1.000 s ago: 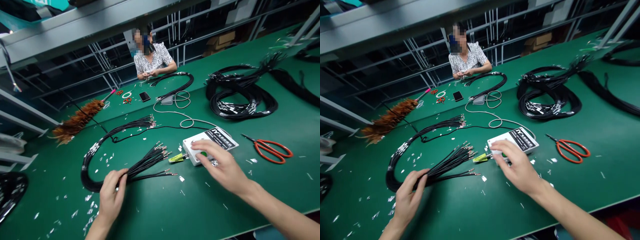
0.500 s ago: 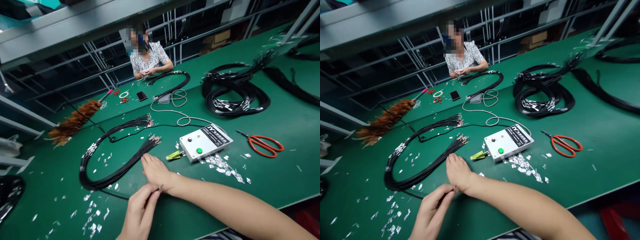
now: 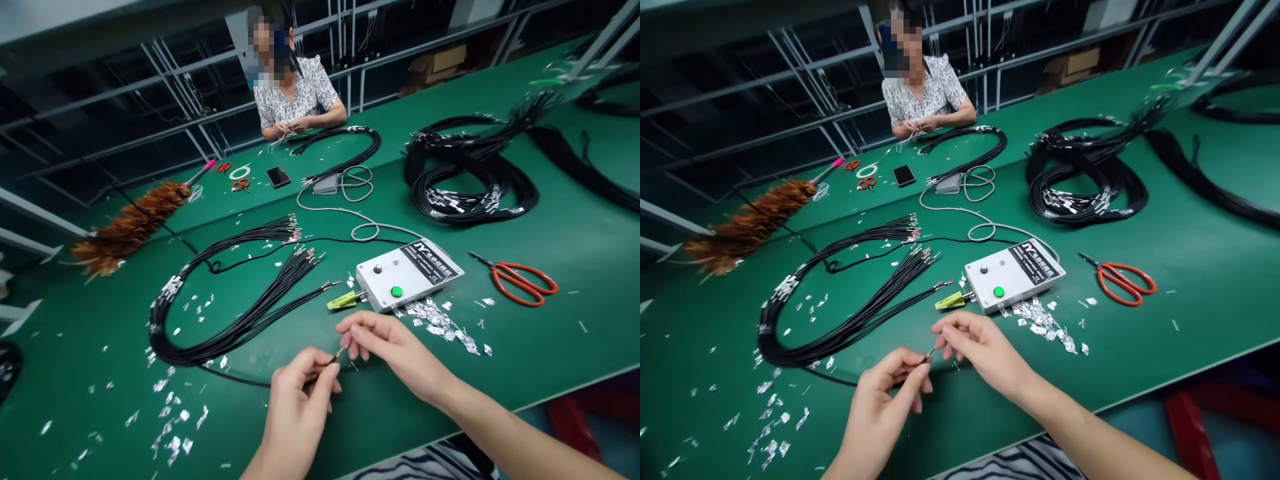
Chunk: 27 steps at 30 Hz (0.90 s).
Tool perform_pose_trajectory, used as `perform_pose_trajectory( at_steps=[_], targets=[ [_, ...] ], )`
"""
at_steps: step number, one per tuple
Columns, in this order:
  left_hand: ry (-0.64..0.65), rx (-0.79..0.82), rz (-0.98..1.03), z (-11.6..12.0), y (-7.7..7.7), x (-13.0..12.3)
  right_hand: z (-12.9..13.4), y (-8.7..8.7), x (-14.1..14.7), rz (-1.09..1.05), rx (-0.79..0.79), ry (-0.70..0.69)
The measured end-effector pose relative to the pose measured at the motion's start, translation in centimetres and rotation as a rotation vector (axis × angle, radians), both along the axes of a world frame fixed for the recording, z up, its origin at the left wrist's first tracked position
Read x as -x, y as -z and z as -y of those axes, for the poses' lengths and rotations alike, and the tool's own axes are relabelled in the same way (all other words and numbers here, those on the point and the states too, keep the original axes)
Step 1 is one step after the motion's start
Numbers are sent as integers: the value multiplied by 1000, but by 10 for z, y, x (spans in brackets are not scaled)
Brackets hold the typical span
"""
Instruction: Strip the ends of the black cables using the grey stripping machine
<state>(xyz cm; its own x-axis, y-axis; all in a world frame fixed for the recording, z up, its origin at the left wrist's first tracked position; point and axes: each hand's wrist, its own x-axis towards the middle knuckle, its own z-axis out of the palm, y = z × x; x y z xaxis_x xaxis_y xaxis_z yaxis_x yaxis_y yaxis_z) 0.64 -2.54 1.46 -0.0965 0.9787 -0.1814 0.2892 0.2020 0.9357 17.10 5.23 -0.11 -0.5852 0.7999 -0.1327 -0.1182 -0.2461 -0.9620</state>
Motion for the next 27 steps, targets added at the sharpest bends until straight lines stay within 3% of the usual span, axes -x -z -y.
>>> perform_pose_trajectory(
  at_steps=[4,10,14,27],
  targets=[
    [5,-241,-201,-5,1,-7,6,-2,-4,-108,185,55],
    [2,-407,-315,-6,2,-9,8,0,-1,-169,368,72],
    [-3,-430,-351,-6,3,-10,9,0,1,-204,429,88],
    [-53,-416,-297,-5,4,-11,18,9,7,-222,395,138]
  ],
)
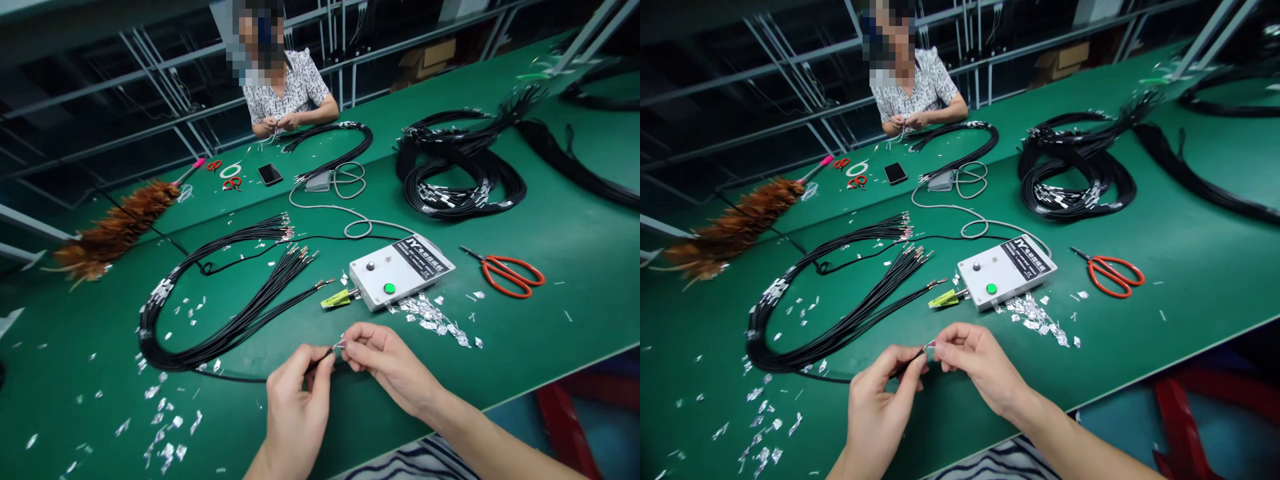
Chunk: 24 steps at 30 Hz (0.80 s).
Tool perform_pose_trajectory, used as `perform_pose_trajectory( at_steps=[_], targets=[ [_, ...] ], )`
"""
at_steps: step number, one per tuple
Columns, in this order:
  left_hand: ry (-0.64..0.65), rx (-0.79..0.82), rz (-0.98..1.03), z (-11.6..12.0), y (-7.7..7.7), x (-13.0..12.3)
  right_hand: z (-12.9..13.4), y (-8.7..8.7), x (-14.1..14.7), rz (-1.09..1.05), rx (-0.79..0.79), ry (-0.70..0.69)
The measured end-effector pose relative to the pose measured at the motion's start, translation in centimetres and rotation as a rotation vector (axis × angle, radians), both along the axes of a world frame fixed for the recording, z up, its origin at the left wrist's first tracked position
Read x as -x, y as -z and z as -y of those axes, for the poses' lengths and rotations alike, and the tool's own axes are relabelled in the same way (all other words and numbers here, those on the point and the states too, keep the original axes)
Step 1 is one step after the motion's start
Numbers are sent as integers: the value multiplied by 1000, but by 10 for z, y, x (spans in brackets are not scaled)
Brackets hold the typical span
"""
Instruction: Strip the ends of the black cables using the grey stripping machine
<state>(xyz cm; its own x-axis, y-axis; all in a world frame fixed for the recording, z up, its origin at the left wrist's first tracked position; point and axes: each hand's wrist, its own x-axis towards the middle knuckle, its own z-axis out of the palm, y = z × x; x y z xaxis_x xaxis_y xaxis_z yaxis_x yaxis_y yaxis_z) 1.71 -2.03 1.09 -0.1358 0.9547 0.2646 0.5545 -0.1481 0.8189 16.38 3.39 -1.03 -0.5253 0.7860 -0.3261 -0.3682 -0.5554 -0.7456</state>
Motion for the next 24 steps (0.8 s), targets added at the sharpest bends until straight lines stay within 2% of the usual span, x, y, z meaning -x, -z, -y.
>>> perform_pose_trajectory(
  at_steps=[6,14,17,21,24],
  targets=[
    [-26,54,81,-1,2,0,5,5,5,30,-34,46],
    [-23,75,106,0,7,1,4,1,14,52,-59,86],
    [1,145,171,-1,5,2,4,1,14,60,-73,57],
    [137,227,302,-8,0,1,2,2,11,59,-98,-6],
    [108,236,423,-14,3,-1,0,4,9,103,-108,-26]
  ],
)
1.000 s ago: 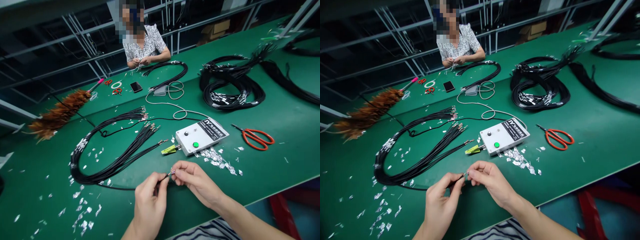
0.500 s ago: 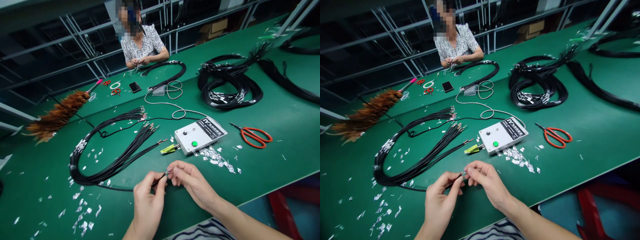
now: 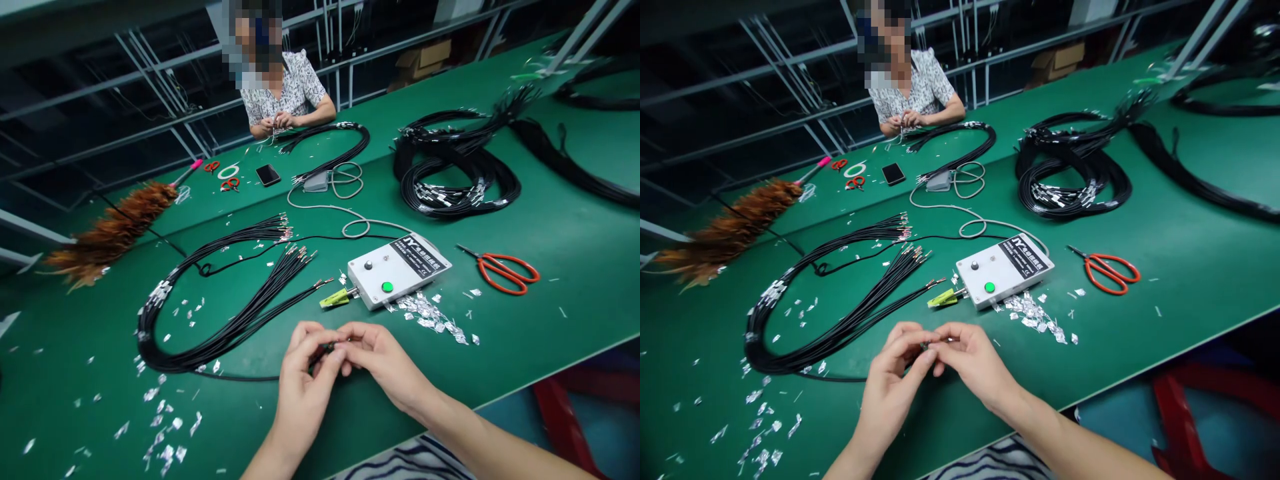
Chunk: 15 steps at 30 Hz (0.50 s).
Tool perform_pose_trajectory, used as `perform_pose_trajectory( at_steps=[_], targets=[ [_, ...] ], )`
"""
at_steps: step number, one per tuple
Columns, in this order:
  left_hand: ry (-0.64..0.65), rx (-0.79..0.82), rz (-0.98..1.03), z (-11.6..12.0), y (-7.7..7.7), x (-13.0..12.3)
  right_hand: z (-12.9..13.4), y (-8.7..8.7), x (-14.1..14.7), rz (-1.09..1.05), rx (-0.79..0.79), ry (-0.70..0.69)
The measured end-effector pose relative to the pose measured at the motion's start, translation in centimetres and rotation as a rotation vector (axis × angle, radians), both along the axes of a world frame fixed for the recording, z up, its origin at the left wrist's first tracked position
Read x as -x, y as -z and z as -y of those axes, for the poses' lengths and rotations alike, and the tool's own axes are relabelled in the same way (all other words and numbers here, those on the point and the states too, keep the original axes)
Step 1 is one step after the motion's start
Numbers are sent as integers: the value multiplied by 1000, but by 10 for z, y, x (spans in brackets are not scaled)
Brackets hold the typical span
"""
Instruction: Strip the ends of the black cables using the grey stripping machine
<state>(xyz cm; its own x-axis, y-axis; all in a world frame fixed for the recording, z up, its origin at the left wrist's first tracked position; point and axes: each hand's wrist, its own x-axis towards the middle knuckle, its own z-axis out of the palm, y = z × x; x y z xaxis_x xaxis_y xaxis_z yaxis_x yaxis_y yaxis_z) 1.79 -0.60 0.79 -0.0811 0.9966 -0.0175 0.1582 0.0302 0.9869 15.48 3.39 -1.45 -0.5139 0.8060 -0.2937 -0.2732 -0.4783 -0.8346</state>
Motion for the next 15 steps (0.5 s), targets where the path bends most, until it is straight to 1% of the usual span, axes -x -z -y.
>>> perform_pose_trajectory(
  at_steps=[3,5,7,11,13,15],
  targets=[
    [-117,32,132,-3,8,-3,-2,2,-1,89,-87,-45],
    [-151,48,172,-2,13,-4,-3,3,-2,185,-196,-46],
    [-154,22,97,0,17,-4,-4,2,-3,316,-346,-23],
    [-101,-134,-228,4,23,-1,-5,1,-8,538,-681,-5],
    [-104,-145,-274,3,26,1,-6,2,-12,604,-803,3],
    [-123,-104,-246,2,29,3,-8,2,-17,667,-927,8]
  ],
)
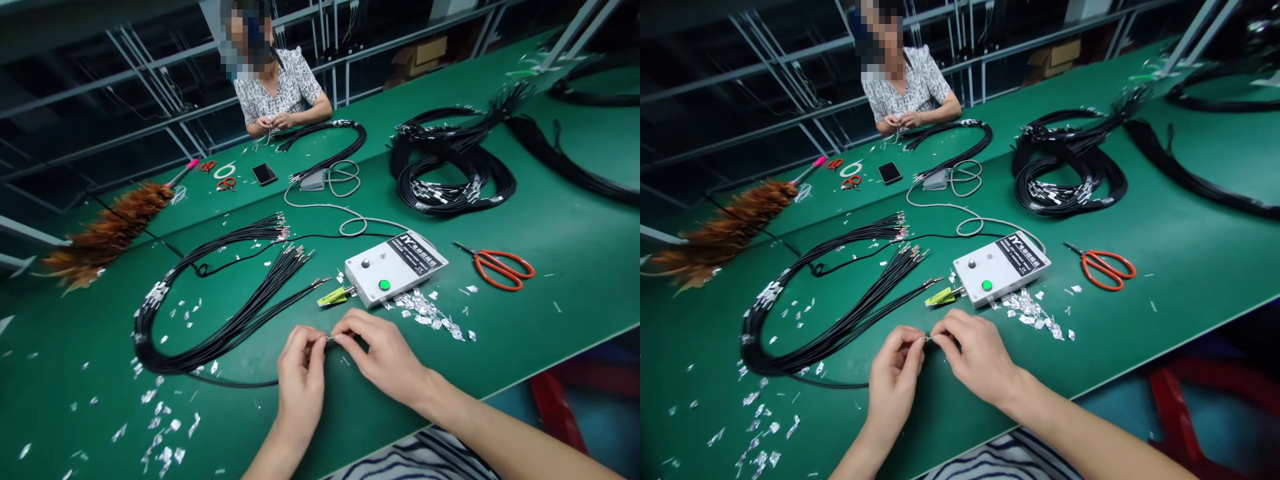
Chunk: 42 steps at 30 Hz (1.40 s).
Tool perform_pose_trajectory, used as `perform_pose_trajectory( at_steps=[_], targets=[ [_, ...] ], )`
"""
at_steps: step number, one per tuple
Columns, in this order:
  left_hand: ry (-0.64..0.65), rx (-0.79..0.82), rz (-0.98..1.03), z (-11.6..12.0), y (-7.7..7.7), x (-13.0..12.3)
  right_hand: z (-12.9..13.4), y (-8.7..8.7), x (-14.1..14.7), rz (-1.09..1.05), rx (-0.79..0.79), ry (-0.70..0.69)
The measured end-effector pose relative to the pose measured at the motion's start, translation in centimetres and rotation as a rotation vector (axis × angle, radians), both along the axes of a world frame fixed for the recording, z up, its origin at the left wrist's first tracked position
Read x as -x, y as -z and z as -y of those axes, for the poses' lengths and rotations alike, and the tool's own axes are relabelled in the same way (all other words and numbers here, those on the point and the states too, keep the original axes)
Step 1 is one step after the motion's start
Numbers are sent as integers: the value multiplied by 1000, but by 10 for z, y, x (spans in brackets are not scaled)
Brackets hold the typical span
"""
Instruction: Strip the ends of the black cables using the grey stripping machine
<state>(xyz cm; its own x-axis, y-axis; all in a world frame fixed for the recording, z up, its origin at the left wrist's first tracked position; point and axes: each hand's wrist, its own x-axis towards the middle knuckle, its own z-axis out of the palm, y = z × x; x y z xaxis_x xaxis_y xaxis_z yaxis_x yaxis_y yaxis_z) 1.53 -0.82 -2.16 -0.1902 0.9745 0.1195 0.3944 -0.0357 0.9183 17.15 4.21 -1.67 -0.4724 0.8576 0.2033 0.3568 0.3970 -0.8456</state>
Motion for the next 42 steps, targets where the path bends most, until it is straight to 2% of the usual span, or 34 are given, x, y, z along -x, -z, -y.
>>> perform_pose_trajectory(
  at_steps=[5,10,11,13,16,18,26,33,42],
  targets=[
    [7,-6,-22,-2,0,2,-9,-3,-6,227,-402,-38],
    [172,-200,-193,-5,-5,5,-20,-3,-3,308,-669,-181],
    [187,-194,-196,-6,-5,6,-22,-3,-3,335,-685,-191],
    [131,-112,-137,-11,-3,8,-28,-5,-4,387,-693,-183],
    [-9,11,-14,-20,2,11,-40,-7,-4,498,-687,-68],
    [-44,33,25,-28,4,13,-48,-6,-3,602,-701,-14],
    [-67,56,80,-49,9,13,-65,-2,6,804,-740,-80],
    [-68,54,43,-55,10,13,-74,-9,9,827,-722,-138],
    [-70,61,17,-57,13,10,-73,-11,9,842,-696,-150]
  ],
)
